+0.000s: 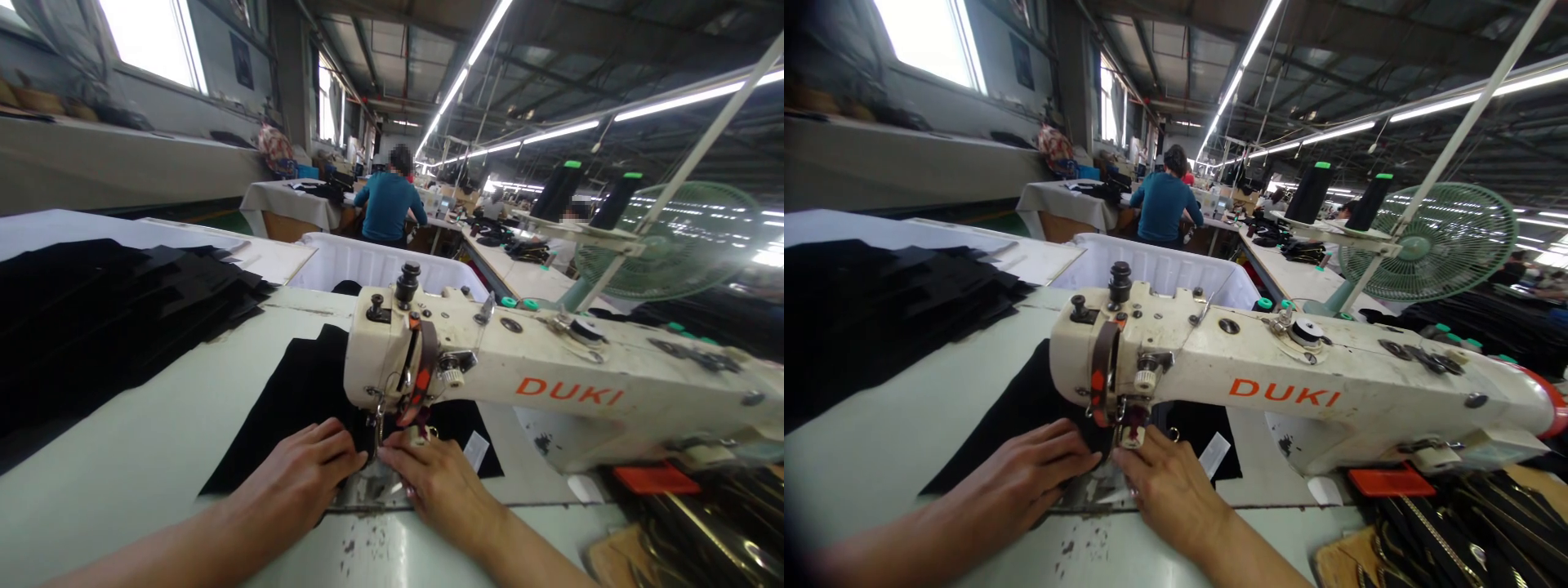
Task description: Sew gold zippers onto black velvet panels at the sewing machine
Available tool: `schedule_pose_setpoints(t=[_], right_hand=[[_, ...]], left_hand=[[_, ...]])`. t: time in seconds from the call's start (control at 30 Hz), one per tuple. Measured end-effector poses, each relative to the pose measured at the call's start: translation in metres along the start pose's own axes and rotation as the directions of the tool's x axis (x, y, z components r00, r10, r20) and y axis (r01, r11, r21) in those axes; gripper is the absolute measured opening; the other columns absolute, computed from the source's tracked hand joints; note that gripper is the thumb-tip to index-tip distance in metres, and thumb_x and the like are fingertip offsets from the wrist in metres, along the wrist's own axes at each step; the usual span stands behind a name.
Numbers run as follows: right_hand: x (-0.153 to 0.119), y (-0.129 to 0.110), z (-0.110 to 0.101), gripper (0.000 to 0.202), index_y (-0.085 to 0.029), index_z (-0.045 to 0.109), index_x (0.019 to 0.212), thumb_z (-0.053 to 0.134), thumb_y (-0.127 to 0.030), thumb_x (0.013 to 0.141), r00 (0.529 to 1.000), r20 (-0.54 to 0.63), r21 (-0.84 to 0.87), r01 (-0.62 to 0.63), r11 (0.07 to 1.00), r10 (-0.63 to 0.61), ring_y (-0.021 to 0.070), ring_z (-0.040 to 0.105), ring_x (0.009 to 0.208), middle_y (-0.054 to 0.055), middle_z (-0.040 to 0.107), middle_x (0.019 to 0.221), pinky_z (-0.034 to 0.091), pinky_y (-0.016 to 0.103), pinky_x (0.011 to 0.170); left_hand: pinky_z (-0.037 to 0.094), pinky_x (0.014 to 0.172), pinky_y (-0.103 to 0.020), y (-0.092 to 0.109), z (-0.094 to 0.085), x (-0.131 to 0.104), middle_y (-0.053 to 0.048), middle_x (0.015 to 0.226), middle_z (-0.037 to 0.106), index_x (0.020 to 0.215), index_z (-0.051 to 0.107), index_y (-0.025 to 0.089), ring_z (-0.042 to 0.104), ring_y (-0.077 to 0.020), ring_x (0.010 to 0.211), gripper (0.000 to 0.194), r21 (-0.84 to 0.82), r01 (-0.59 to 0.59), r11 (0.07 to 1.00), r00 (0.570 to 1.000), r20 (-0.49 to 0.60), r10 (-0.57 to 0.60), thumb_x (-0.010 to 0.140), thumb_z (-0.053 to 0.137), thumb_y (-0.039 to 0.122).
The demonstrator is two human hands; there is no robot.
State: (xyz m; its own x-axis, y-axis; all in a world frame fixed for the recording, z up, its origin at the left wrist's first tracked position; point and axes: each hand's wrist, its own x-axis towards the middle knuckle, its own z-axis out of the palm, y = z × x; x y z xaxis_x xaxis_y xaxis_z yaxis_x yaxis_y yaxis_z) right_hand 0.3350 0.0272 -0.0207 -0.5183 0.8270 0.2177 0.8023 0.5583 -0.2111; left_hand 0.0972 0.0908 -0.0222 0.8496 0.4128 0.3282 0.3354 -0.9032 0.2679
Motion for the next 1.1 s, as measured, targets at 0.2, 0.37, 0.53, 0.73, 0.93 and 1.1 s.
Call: schedule_pose_setpoints(t=[0.2, 0.37, 0.53, 0.73, 0.93, 1.1], right_hand=[[0.004, -0.004, -0.004, 0.044, -0.023, 0.063, 0.120, 0.078, -0.021, 0.080, 0.989, -0.130, -0.117, -0.088, 0.989, 0.073, 0.0283, 0.063, 0.102, 0.007, 0.068, 0.116, 0.058, 0.037, 0.075], [0.011, -0.004, -0.009, 0.027, -0.020, 0.066, 0.110, 0.071, -0.034, 0.088, 0.964, -0.176, -0.136, -0.227, 0.964, 0.202, 0.0309, 0.063, 0.104, 0.012, 0.065, 0.112, 0.059, 0.041, 0.076], [0.014, -0.003, 0.003, 0.024, -0.016, 0.059, 0.115, 0.065, -0.022, 0.092, 0.985, -0.111, -0.200, -0.150, 0.968, 0.129, 0.0270, 0.066, 0.097, 0.013, 0.065, 0.111, 0.060, 0.036, 0.069], [0.015, 0.000, 0.017, 0.012, -0.018, 0.053, 0.105, 0.060, -0.021, 0.096, 0.994, -0.106, -0.324, -0.020, 0.946, -0.015, 0.0225, 0.067, 0.087, 0.009, 0.068, 0.096, 0.053, 0.029, 0.060], [0.018, -0.004, 0.016, 0.019, -0.016, 0.050, 0.108, 0.063, -0.017, 0.095, 0.995, -0.099, -0.336, -0.008, 0.942, -0.027, 0.0221, 0.067, 0.083, 0.006, 0.068, 0.094, 0.050, 0.029, 0.055], [0.018, -0.011, 0.015, 0.017, -0.015, 0.051, 0.104, 0.064, -0.014, 0.093, 0.994, -0.106, -0.346, -0.029, 0.938, -0.009, 0.0238, 0.067, 0.084, 0.008, 0.068, 0.093, 0.051, 0.030, 0.056]], left_hand=[[0.052, 0.078, -0.034, 0.000, 0.006, -0.004, -0.007, 0.101, 0.068, 0.117, 0.064, 0.018, 0.059, -0.0228, 0.088, 0.036, 0.138, -0.049, 0.989, 0.997, -0.057, 0.058, 0.097, 0.037, 0.006], [0.053, 0.083, -0.036, 0.000, 0.006, -0.004, -0.007, 0.104, 0.066, 0.116, 0.063, 0.018, 0.058, -0.0236, 0.094, 0.033, 0.107, -0.026, 0.994, 0.999, -0.038, 0.030, 0.092, 0.044, 0.004], [0.056, 0.080, -0.034, -0.001, 0.007, -0.004, -0.007, 0.106, 0.069, 0.113, 0.065, 0.016, 0.060, -0.0233, 0.093, 0.034, 0.111, -0.054, 0.992, 0.994, -0.091, 0.064, 0.095, 0.039, 0.004], [0.057, 0.082, -0.030, 0.004, 0.001, -0.005, -0.004, 0.107, 0.073, 0.113, 0.067, 0.015, 0.065, -0.0200, 0.092, 0.038, 0.162, -0.100, 0.982, 0.983, -0.140, 0.123, 0.099, 0.033, 0.005], [0.057, 0.081, -0.028, 0.012, -0.011, 0.001, -0.005, 0.099, 0.076, 0.104, 0.071, 0.013, 0.068, -0.0184, 0.089, 0.041, 0.221, -0.117, 0.968, 0.960, -0.226, 0.168, 0.099, 0.030, 0.006], [0.057, 0.078, -0.028, 0.013, -0.011, 0.005, -0.002, 0.100, 0.076, 0.105, 0.071, 0.017, 0.070, -0.0176, 0.087, 0.042, 0.195, -0.124, 0.973, 0.952, -0.252, 0.172, 0.103, 0.030, 0.011]])
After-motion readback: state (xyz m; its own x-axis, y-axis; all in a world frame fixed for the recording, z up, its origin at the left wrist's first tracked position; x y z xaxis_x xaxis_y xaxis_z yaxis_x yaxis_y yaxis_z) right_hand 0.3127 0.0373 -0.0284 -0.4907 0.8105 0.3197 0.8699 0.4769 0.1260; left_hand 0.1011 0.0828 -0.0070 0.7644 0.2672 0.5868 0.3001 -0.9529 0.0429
